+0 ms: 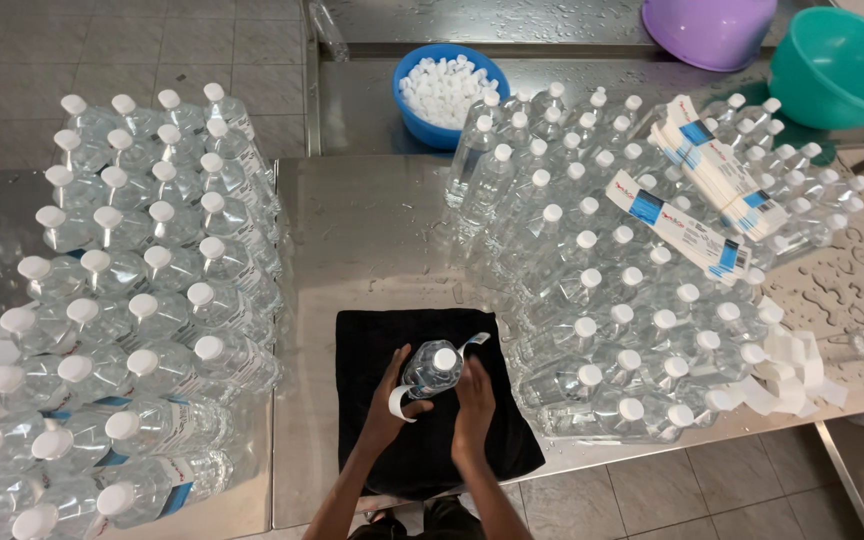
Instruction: The person repeatedly picks up clear plastic water bottles and applies white paper labels to them by hand. They smooth the labels onto the bottles and place the finished items into a growing stack on the left side of the stainless steel table.
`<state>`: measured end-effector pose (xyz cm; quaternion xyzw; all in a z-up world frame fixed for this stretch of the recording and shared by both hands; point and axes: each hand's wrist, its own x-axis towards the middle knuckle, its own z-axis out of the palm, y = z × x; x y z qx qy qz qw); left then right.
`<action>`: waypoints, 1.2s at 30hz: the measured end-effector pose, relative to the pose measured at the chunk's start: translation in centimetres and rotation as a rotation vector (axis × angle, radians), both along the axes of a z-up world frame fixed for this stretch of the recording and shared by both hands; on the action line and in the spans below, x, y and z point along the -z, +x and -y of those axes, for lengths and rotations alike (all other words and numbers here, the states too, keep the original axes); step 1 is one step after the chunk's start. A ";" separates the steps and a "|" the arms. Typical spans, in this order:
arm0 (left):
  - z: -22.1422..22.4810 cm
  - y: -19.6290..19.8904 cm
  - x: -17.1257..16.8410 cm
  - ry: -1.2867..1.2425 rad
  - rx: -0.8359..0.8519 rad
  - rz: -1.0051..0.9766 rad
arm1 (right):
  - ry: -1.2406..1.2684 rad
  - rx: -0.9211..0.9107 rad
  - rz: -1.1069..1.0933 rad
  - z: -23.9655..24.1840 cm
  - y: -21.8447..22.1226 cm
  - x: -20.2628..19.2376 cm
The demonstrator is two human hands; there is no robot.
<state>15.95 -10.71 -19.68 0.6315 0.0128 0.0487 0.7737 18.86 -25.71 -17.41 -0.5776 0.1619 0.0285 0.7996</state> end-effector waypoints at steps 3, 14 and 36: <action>0.3 0.5 -0.1 0.191 -0.058 -0.072 | -0.109 0.162 -0.097 -1.3 -3.9 -1.9; 0.5 2.3 -0.6 0.358 -0.072 -0.037 | 0.044 -0.030 0.374 -3.1 -0.1 -3.6; 5.4 -7.4 -3.3 0.212 0.072 -0.562 | 0.118 -0.518 0.479 -1.9 6.5 -3.5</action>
